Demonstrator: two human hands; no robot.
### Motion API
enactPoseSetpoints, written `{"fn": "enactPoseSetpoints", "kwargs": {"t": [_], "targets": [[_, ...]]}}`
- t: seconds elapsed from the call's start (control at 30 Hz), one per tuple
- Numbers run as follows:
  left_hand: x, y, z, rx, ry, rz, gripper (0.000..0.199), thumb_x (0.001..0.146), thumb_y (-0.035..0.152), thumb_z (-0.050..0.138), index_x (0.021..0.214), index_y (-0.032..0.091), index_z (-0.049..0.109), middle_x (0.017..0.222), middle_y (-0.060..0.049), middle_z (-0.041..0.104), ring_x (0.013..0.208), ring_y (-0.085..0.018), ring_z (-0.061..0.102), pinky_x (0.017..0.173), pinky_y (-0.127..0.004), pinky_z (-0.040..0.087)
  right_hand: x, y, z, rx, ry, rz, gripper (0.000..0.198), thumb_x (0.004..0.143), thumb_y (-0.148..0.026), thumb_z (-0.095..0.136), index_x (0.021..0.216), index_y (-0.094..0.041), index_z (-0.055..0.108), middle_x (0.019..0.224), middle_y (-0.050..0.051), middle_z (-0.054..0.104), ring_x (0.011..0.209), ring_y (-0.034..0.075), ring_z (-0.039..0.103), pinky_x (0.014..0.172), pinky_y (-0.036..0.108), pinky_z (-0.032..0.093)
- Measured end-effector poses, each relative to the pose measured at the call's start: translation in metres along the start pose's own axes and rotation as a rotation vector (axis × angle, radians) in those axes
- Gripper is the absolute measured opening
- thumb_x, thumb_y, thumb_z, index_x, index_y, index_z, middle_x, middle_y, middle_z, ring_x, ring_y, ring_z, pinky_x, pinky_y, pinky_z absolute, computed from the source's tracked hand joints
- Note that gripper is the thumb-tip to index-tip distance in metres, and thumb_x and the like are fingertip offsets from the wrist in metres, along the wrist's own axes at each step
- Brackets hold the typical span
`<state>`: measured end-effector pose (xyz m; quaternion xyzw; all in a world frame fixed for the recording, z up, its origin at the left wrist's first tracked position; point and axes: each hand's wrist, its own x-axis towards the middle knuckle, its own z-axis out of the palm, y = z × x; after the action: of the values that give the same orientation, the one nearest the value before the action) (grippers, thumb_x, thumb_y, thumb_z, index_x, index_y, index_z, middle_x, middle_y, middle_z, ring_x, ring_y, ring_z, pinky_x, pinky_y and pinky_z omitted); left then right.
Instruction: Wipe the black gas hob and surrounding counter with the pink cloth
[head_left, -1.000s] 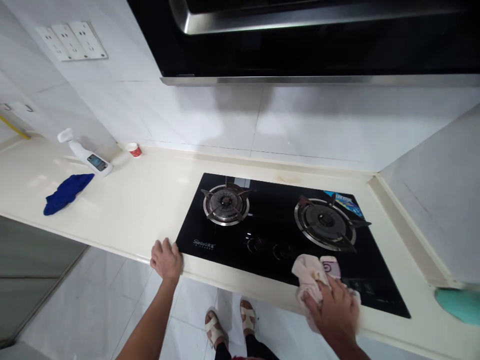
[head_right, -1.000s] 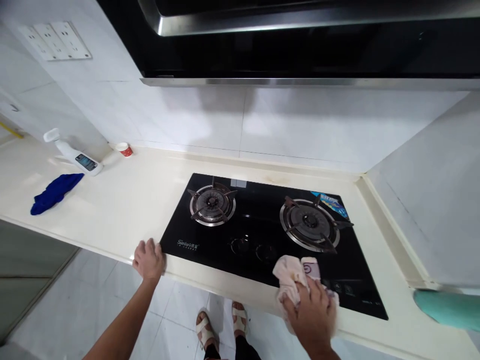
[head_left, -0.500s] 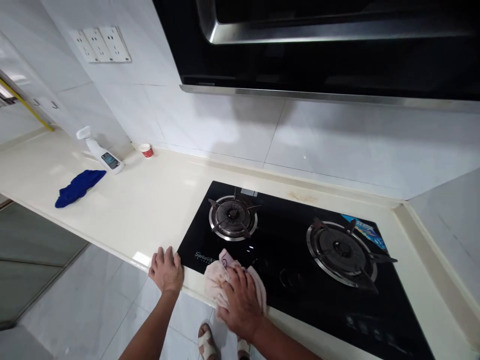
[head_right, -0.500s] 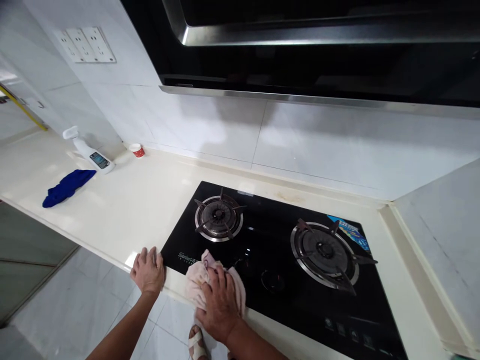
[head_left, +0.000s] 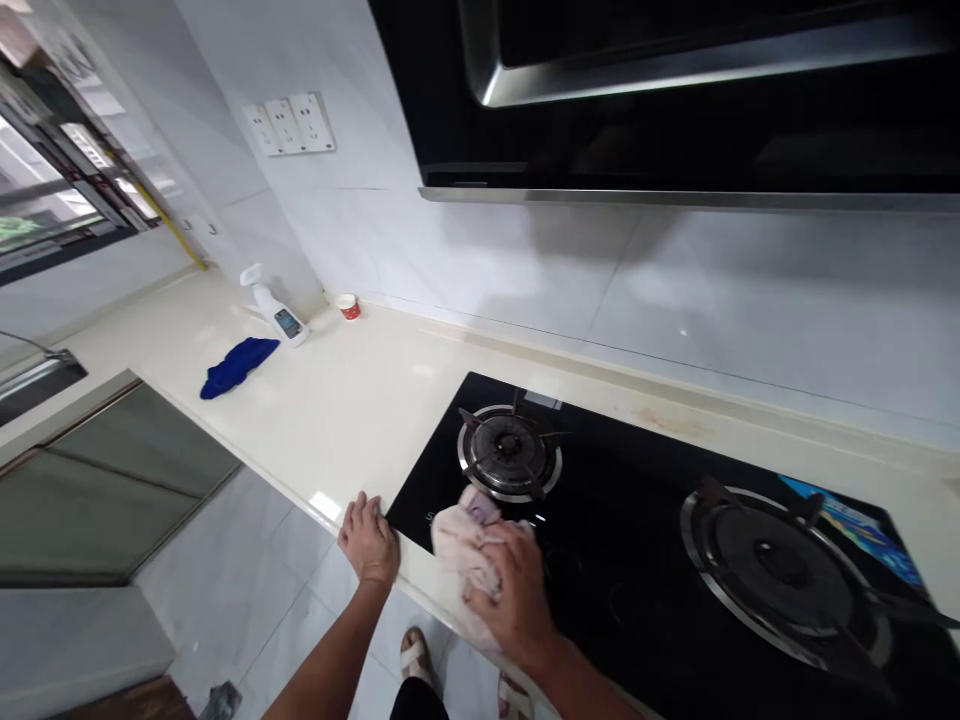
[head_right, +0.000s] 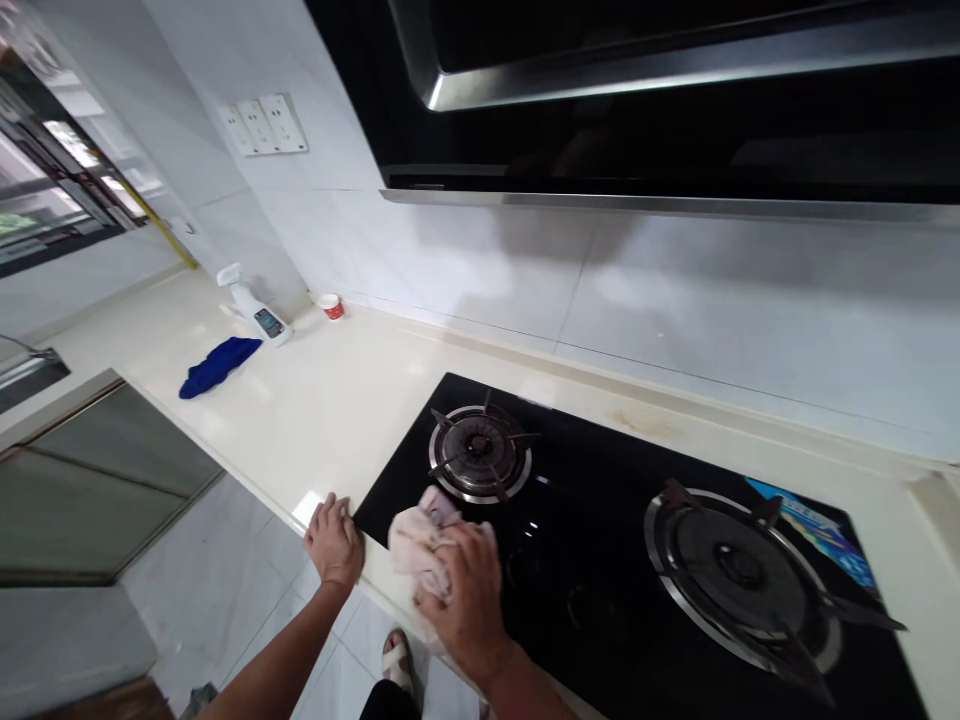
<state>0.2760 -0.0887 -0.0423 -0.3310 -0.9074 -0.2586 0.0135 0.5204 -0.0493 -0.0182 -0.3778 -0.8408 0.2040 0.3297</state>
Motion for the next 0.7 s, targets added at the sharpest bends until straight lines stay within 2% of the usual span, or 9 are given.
{"fn": "enactPoseSetpoints", "kwargs": {"t": [0.1,0.17,0.3,0.43,0.53,0.6,0.7], "targets": [[-0.004,-0.003,0.001,-0.050,-0.005,-0.001,0.041,0.092,0.022,0.039,0.123,0.021,0.066,0.149,-0.011,0.055,0.145,-0.029,0.038,0.117,-0.050,0.026,-0.007,0.018,-0.002,-0.235,-0.016,0.045,0.051,0.083,-0.035,0.060,0.133,-0.024,0.054,0.144,0.012,0.051,0.136,0.035,0.042,0.115,0.057,0.027],[-0.006,-0.004,0.001,-0.097,-0.006,0.000,0.041,0.093,0.024,0.039,0.124,0.022,0.065,0.148,-0.010,0.056,0.146,-0.028,0.036,0.118,-0.049,0.025,-0.005,0.020,0.011,-0.337,-0.045,0.039,0.050,0.084,-0.037,0.061,0.132,-0.023,0.056,0.147,0.013,0.049,0.138,0.037,0.040,0.115,0.058,0.026],[-0.007,-0.006,0.000,-0.255,-0.023,-0.025,0.041,0.094,0.030,0.038,0.126,0.024,0.063,0.145,-0.009,0.057,0.148,-0.027,0.035,0.121,-0.049,0.023,0.021,-0.001,0.053,-0.423,-0.035,0.022,0.046,0.083,-0.031,0.060,0.127,-0.021,0.060,0.144,0.015,0.052,0.136,0.037,0.041,0.115,0.058,0.026],[-0.011,-0.026,-0.014,-0.634,-0.085,-0.126,0.046,0.093,0.049,0.044,0.130,0.025,0.059,0.145,-0.011,0.055,0.143,-0.027,0.042,0.122,-0.045,0.026,0.066,-0.034,0.097,-0.407,-0.051,-0.008,0.042,0.084,-0.030,0.060,0.125,-0.020,0.061,0.142,0.016,0.054,0.136,0.036,0.040,0.116,0.057,0.025],[-0.016,-0.058,-0.033,-0.842,-0.101,-0.281,0.062,0.089,0.063,0.048,0.135,0.022,0.052,0.149,-0.013,0.048,0.141,-0.026,0.044,0.118,-0.038,0.036,0.098,-0.065,0.135,-0.315,-0.146,-0.086,0.038,0.087,-0.031,0.059,0.123,-0.019,0.061,0.142,0.014,0.055,0.139,0.035,0.036,0.118,0.056,0.022],[-0.014,-0.082,-0.048,-0.876,-0.139,-0.479,0.070,0.084,0.069,0.051,0.136,0.022,0.050,0.149,-0.015,0.046,0.138,-0.027,0.047,0.111,-0.039,0.044,0.111,-0.091,0.163,-0.215,-0.250,-0.155,0.037,0.088,-0.030,0.059,0.124,-0.019,0.061,0.141,0.012,0.056,0.139,0.032,0.036,0.120,0.053,0.020],[-0.001,-0.110,-0.068,-1.057,-0.347,-0.804,0.078,0.081,0.075,0.050,0.139,0.024,0.047,0.146,-0.016,0.052,0.126,-0.028,0.058,0.094,-0.041,0.054,0.115,-0.131,0.203,-0.012,-0.382,-0.218,0.038,0.084,-0.024,0.059,0.122,-0.017,0.060,0.137,0.012,0.057,0.136,0.029,0.040,0.120,0.050,0.021]]}}
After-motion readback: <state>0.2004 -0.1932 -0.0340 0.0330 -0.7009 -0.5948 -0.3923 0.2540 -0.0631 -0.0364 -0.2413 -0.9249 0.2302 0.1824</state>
